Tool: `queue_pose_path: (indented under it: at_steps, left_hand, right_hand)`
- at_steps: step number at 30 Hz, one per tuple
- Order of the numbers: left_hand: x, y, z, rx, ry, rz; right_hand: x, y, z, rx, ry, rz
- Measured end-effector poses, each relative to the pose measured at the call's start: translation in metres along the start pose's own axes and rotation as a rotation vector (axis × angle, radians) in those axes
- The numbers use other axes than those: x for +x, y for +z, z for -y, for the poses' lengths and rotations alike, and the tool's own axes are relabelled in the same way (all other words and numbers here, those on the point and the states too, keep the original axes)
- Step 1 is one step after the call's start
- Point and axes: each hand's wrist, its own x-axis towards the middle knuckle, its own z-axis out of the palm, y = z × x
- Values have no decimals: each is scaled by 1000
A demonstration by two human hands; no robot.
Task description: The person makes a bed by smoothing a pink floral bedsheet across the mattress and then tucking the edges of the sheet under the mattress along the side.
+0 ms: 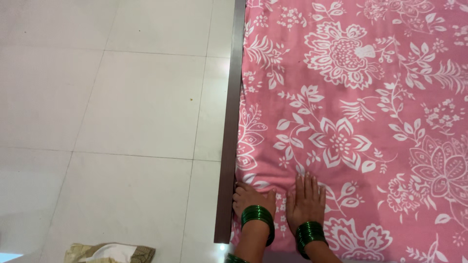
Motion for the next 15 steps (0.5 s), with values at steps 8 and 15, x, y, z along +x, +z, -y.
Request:
queue_pose_path:
  at_steps: [8, 15]
  left_hand:
    - [0, -43, -10, -35, -57, 254]
    - [30, -90, -54, 9, 86, 98]
  right_hand:
    - [1, 1, -5, -6, -5, -14]
    - [0, 20, -20, 43, -3, -25]
